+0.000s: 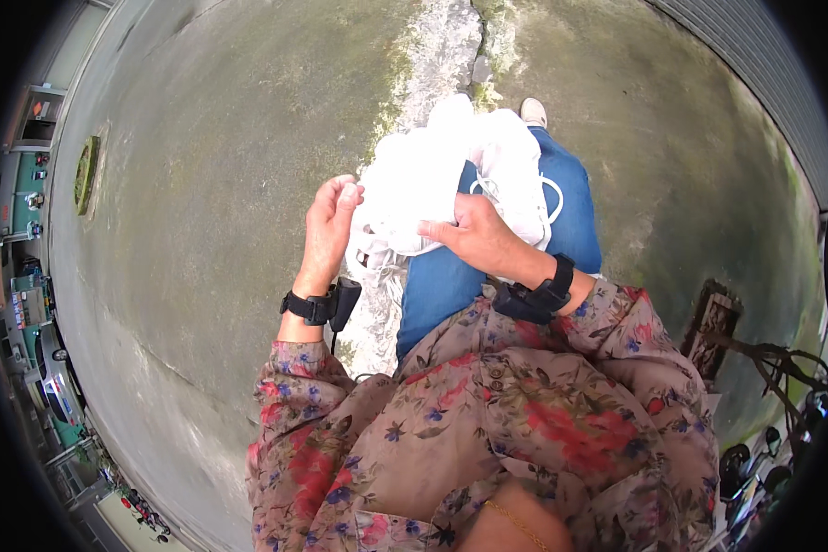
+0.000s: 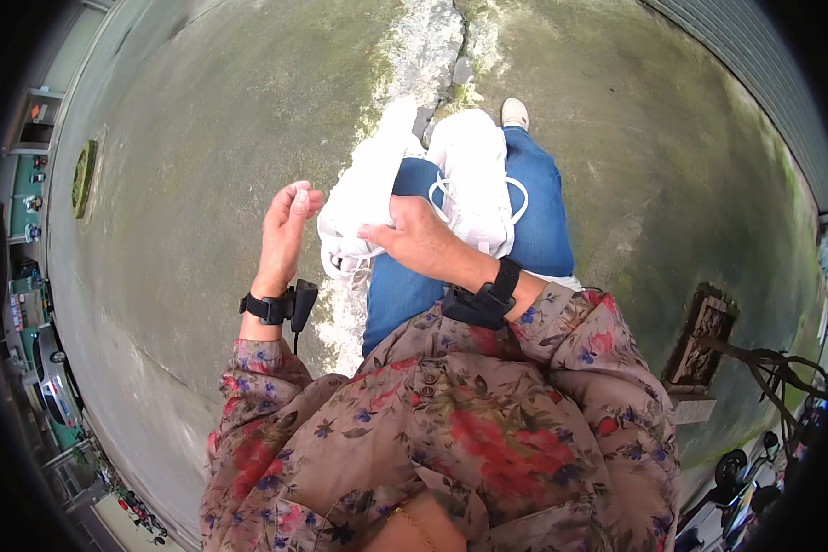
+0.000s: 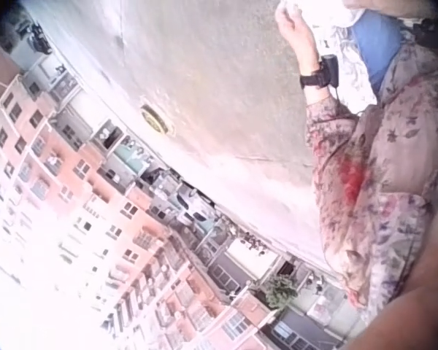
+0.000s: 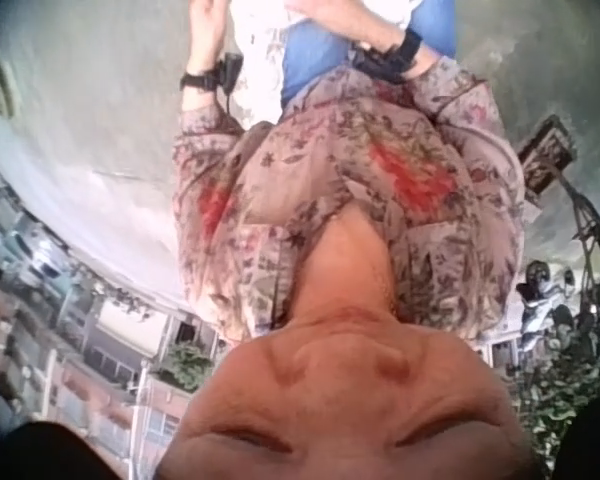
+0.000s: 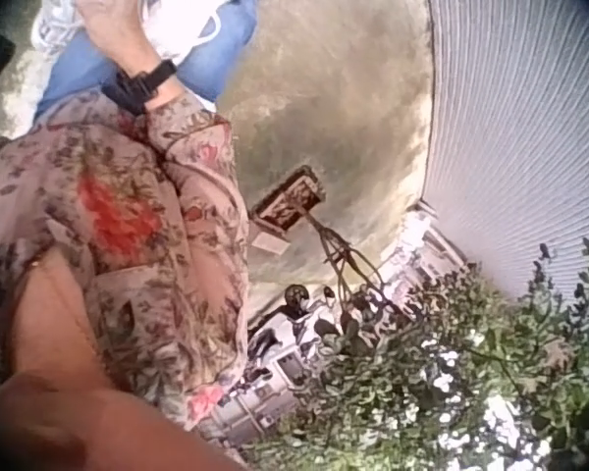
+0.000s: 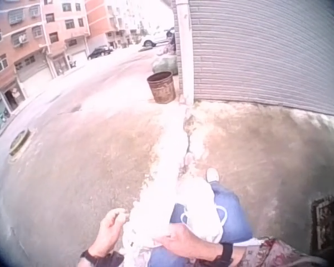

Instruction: The person is lacing a white shoe while sitting outdoors.

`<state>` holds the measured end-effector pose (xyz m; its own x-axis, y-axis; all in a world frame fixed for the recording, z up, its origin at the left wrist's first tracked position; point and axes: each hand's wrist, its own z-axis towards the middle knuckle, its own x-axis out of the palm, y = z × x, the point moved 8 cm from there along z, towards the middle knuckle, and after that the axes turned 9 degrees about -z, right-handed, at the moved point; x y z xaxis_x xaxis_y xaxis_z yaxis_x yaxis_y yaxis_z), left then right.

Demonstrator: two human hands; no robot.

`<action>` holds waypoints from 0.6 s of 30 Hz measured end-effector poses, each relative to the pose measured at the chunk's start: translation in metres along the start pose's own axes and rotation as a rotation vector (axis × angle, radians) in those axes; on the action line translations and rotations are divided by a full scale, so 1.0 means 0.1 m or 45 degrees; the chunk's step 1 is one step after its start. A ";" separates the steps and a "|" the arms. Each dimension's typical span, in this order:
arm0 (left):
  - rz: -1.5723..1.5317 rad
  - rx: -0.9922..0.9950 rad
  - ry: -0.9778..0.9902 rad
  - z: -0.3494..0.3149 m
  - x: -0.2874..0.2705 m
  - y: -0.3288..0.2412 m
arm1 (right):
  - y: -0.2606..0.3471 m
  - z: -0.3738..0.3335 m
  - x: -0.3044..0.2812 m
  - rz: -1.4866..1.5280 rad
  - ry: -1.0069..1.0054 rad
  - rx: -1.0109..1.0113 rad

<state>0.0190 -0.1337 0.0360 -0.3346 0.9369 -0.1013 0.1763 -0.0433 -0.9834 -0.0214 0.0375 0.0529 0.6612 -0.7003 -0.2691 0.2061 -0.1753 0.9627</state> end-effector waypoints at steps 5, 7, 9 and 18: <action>0.080 0.094 0.491 -0.26 0.84 0.33 | 0.17 -0.51 -0.35 0.304 0.056 0.058; 0.031 0.014 0.621 -0.34 1.07 0.39 | -0.01 -0.75 -0.45 0.315 0.121 0.133; 0.550 -0.021 0.405 -0.37 1.09 0.46 | -0.32 -1.02 -0.57 0.916 -0.041 0.326; 1.273 0.444 0.311 -0.59 1.75 0.20 | -0.64 -1.51 -1.22 -0.695 -0.714 0.304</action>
<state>0.0189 0.0496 0.0080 0.0142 0.4651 -0.8851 -0.0188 -0.8850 -0.4653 -0.0064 0.2391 0.0201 0.0398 -0.7047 -0.7084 0.1932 -0.6902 0.6974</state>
